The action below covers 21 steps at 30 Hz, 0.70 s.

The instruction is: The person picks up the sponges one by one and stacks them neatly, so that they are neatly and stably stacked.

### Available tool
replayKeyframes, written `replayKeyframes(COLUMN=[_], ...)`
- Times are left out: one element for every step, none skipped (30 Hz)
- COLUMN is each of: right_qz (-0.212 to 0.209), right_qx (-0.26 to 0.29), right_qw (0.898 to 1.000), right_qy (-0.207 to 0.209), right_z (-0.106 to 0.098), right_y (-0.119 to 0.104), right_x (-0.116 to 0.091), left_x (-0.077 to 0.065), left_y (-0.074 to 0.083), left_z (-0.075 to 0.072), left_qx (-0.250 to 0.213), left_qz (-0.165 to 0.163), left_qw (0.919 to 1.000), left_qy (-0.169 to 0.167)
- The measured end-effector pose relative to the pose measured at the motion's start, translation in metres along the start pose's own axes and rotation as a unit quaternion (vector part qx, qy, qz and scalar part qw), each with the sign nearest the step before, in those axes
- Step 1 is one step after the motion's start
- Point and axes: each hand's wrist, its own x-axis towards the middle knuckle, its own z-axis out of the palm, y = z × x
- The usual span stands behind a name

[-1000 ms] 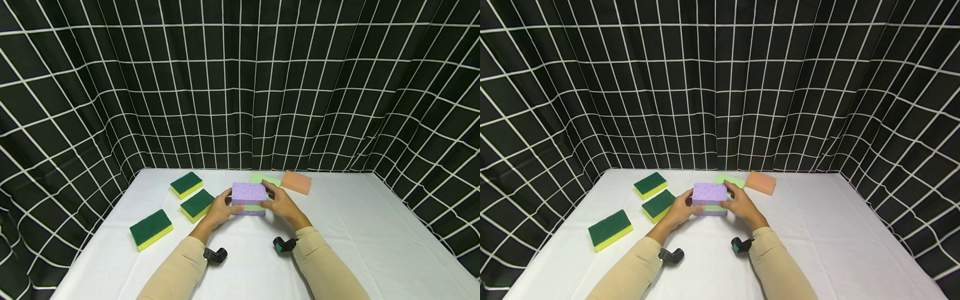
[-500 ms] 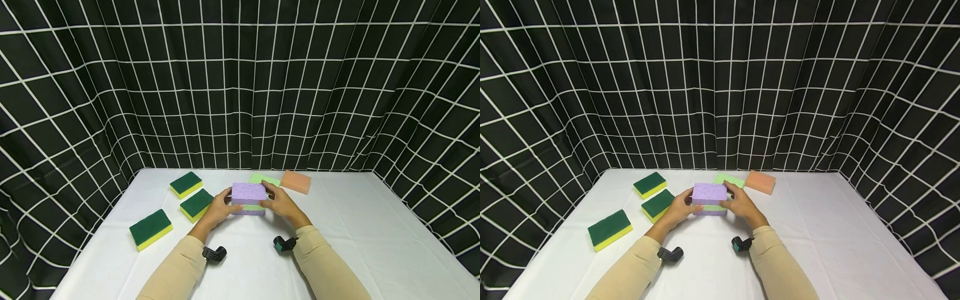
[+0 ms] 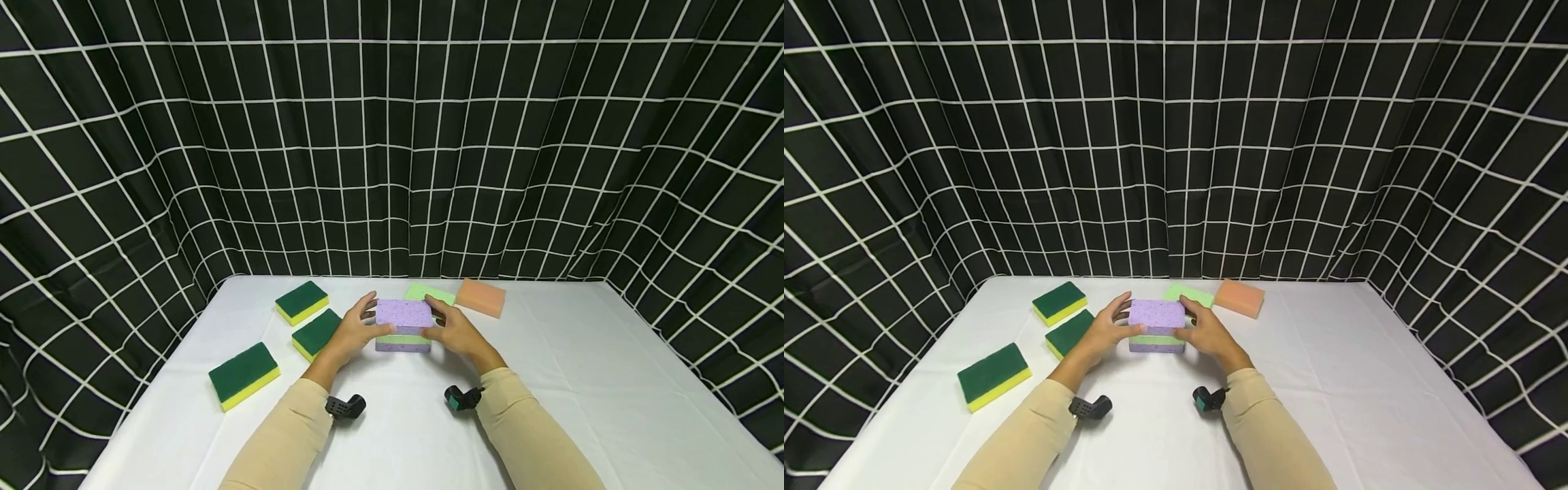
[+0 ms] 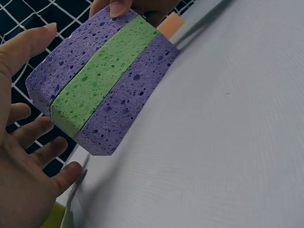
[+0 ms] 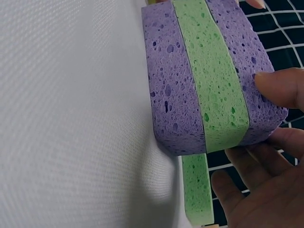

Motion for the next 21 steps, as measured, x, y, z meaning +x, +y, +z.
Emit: replayKeyframes(right_qz=[0.001, 0.001, 0.002, 0.002, 0.003, 0.002, -0.001, -0.002, -0.003, -0.003, -0.003, -0.003, -0.001, -0.002, -0.003, -0.002, -0.003, -0.002, -0.002, -0.003, 0.0], right_qx=[0.003, 0.006, 0.008, 0.009, 0.012, 0.012, 0.011, 0.011, 0.01, 0.01, 0.011, 0.01, 0.012, 0.009, 0.008, 0.008, 0.007, 0.004, 0.003, 0.0, 0.0], right_qw=[1.0, 1.0, 1.0, 1.0, 1.0, 1.0, 1.0, 1.0, 1.0, 1.0, 1.0, 1.0, 1.0, 1.0, 1.0, 1.0, 1.0, 1.0, 1.0, 1.0, 1.0], right_qy=[-0.001, -0.001, -0.002, -0.002, -0.003, -0.003, -0.003, -0.002, -0.002, -0.001, -0.001, -0.001, 0.0, 0.002, 0.004, 0.005, 0.005, 0.005, 0.005, 0.004, 0.003], right_z=[0.0, 0.0, 0.0, 0.0, 0.0, 0.0, 0.0, 0.0, 0.0, 0.0, 0.0, 0.0, 0.0, 0.0, 0.0, 0.0, 0.0, 0.0, 0.0, 0.0, 0.0], right_y=[0.001, 0.001, 0.002, 0.002, 0.002, 0.003, 0.003, 0.003, 0.003, 0.004, 0.005, 0.006, 0.008, 0.012, 0.016, 0.017, 0.016, 0.015, 0.014, 0.011, 0.006], right_x=[0.0, 0.001, 0.001, 0.002, 0.002, 0.002, 0.002, 0.002, 0.002, 0.002, 0.003, 0.003, 0.005, 0.006, 0.008, 0.009, 0.008, 0.008, 0.007, 0.006, 0.004], left_x=[0.001, 0.002, 0.002, 0.003, 0.003, 0.004, 0.004, 0.004, 0.005, 0.005, 0.006, 0.006, 0.006, 0.006, 0.006, 0.006, 0.003, 0.003, 0.003, 0.002, 0.002], left_y=[0.0, 0.001, 0.001, 0.002, 0.003, 0.002, 0.002, 0.003, 0.002, 0.002, 0.002, 0.001, 0.001, 0.001, 0.0, 0.0, 0.005, 0.005, 0.005, 0.005, 0.005], left_z=[-0.001, -0.001, -0.002, -0.002, -0.002, -0.002, -0.001, -0.001, 0.0, 0.001, 0.001, 0.002, 0.002, 0.003, 0.004, 0.004, 0.004, 0.005, 0.005, 0.006, 0.006], left_qx=[0.0, 0.003, 0.004, 0.004, 0.005, 0.002, 0.0, -0.002, -0.004, -0.005, -0.005, -0.004, -0.002, -0.001, 0.001, 0.002, 0.002, 0.002, 0.002, 0.002, 0.001], left_qz=[0.004, 0.008, 0.012, 0.013, 0.014, 0.016, 0.018, 0.019, 0.02, 0.02, 0.02, 0.02, 0.018, 0.017, 0.014, 0.013, 0.011, 0.01, 0.007, 0.006, 0.003], left_qw=[1.0, 1.0, 0.9999, 0.9999, 0.9998, 0.9998, 0.9998, 0.9998, 0.9998, 0.9998, 0.9998, 0.9997, 0.9998, 0.9998, 0.9998, 0.9998, 0.9998, 0.9999, 0.9999, 0.9999, 0.9999], left_qy=[0.002, 0.005, 0.007, 0.009, 0.01, 0.01, 0.009, 0.008, 0.008, 0.008, 0.008, 0.009, 0.01, 0.012, 0.014, 0.014, 0.013, 0.014, 0.014, 0.014, 0.013])
